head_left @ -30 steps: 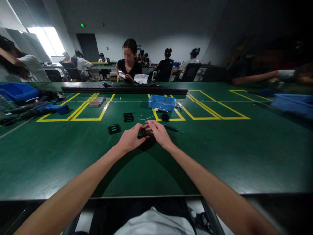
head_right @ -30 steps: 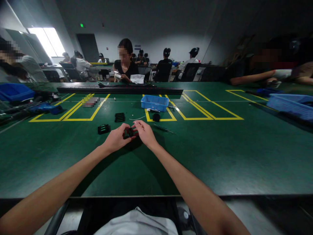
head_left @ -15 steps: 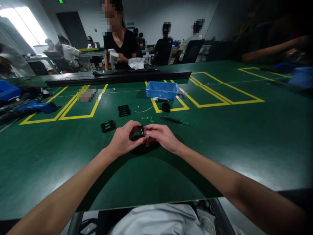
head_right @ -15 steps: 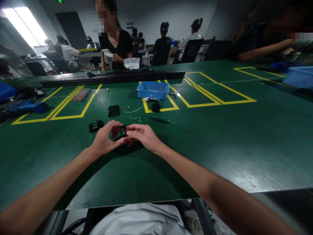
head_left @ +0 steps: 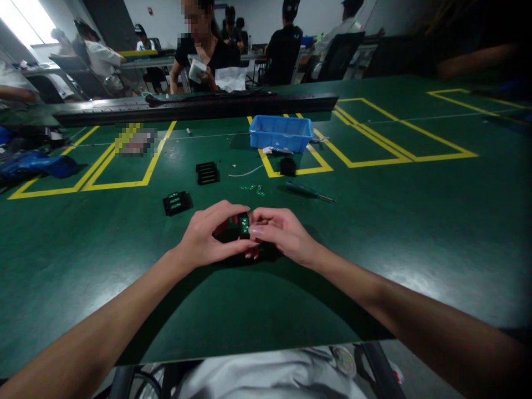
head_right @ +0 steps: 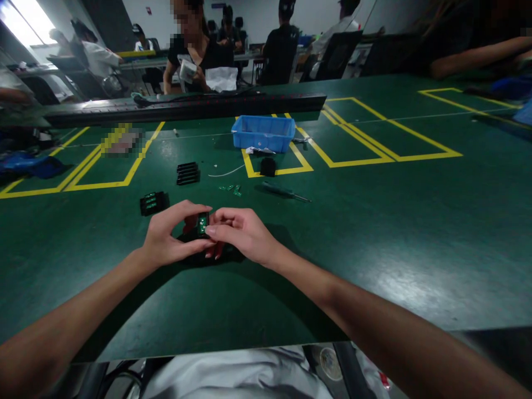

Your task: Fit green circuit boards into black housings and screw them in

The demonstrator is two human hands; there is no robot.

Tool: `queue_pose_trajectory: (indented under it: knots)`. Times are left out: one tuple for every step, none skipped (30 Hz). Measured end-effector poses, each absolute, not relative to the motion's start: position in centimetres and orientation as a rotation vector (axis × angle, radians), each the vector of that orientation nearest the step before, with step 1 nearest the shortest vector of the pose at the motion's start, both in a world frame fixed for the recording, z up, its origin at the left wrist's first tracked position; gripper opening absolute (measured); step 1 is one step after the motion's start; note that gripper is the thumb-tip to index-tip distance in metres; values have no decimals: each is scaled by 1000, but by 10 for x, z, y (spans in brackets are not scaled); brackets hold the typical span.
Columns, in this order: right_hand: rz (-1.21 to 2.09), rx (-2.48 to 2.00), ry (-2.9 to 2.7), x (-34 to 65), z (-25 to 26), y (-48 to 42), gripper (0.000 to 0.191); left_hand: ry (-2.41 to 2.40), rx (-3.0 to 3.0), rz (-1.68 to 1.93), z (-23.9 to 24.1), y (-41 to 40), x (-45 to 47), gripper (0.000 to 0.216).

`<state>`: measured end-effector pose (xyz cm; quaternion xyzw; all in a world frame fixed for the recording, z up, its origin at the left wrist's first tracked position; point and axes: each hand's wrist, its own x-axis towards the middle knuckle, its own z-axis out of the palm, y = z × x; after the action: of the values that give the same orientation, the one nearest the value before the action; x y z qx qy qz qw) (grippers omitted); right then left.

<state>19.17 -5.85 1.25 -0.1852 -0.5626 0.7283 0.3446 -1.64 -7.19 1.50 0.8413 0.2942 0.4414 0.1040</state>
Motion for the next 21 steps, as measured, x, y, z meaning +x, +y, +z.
queue_pose_trajectory:
  knots:
    - [1889,-488,-1459,192,13,-59,16,860,2487,1295,16,-72,-16,60]
    - [1888,-493,-1457,191,13,-59,16,856,2493,1285,16,-72,-16,60]
    - [1888,-495,-1456,191,14,-60,16,856,2499,1269,17,-73,-15,60]
    - [1888,-497,-1456,191,14,-60,17,855,2504,1252,17,-73,-15,60]
    - [1885,-499,-1460,191,15,-60,18,855,2507,1239,18,-74,-15,60]
    - [1882,-504,-1467,192,15,-61,19,855,2508,1227,18,-74,-14,60]
    - [1876,-512,-1477,192,16,-61,20,853,2510,1219,18,-74,-14,60]
    - [1870,-522,-1485,192,17,-61,21,852,2511,1213,18,-74,-14,60]
    - [1863,-533,-1494,193,17,-61,21,852,2511,1211,18,-74,-14,60]
    - [1857,-545,-1501,193,18,-61,21,853,2512,1210,18,-74,-14,60]
    - [1852,-555,-1506,194,19,-61,21,856,2513,1208,18,-74,-14,60]
    - [1847,-564,-1510,194,19,-62,21,858,2516,1209,17,-74,-14,60]
    - [1843,-572,-1515,194,20,-62,21,861,2519,1210,17,-74,-14,59]
    - [1839,-576,-1521,194,20,-62,22,863,2524,1212,17,-74,-14,59]
    - [1834,-579,-1527,194,21,-62,22,863,2531,1214,17,-74,-14,59]
    - [1831,-581,-1533,194,21,-62,22,862,2536,1214,17,-74,-14,60]
    - [1829,-583,-1539,194,21,-62,23,857,2542,1215,18,-74,-14,60]
    - [1827,-587,-1544,194,22,-63,23,853,2546,1214,18,-75,-14,61]
    - [1825,-590,-1547,194,22,-63,24,849,2549,1213,18,-75,-14,61]
    - [1825,-588,-1547,194,22,-63,24,845,2552,1213,18,-75,-14,61]
    - [1828,-585,-1543,194,22,-63,25,844,2554,1212,18,-75,-14,61]
